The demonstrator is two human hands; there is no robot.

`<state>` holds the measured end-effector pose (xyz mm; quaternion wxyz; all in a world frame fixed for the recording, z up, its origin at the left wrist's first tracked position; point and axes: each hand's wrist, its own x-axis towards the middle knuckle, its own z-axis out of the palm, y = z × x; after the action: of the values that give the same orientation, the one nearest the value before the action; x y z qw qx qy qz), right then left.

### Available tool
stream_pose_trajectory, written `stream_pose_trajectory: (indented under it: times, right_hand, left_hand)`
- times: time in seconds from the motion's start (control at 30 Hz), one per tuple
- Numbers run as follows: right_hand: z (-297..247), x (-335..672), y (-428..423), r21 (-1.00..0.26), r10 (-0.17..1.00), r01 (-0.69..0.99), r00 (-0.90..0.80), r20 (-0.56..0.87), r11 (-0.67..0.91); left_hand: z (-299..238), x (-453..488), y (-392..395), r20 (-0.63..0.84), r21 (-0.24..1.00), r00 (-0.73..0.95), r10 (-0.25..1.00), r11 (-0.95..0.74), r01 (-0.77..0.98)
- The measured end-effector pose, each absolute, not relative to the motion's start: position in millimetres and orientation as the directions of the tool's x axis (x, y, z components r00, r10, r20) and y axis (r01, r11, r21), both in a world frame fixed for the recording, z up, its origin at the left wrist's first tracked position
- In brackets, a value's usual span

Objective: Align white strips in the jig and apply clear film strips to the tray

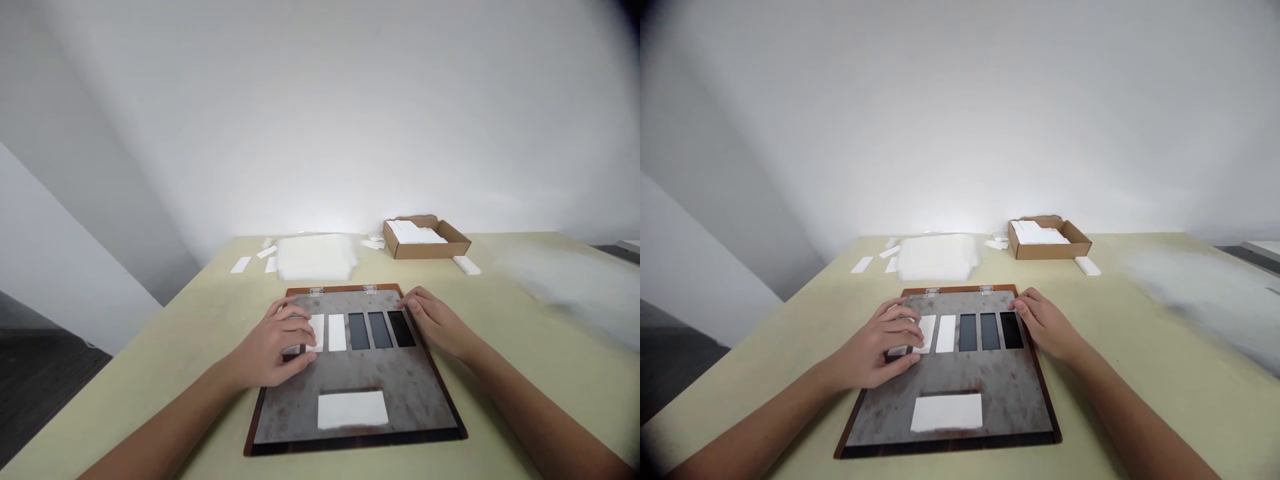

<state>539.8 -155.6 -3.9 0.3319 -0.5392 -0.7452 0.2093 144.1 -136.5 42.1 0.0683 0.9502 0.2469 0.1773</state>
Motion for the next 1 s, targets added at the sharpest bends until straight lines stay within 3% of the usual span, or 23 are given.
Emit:
stream_pose_trajectory:
  times: [0.7,1.0]
  right_hand:
    - [-4.7,542.0,-155.1,-0.666,0.937,0.661,-0.205,0.283,0.346]
    - [-7.1,542.4,-154.4,-0.672,0.938,0.657,-0.193,0.288,0.341]
  left_hand:
    - [38.7,145.1,-131.2,0.355,0.134,0.766,0.535,-0.841,0.525]
    - [33.0,101.0,-138.8,0.404,0.165,0.642,0.652,-0.742,0.649]
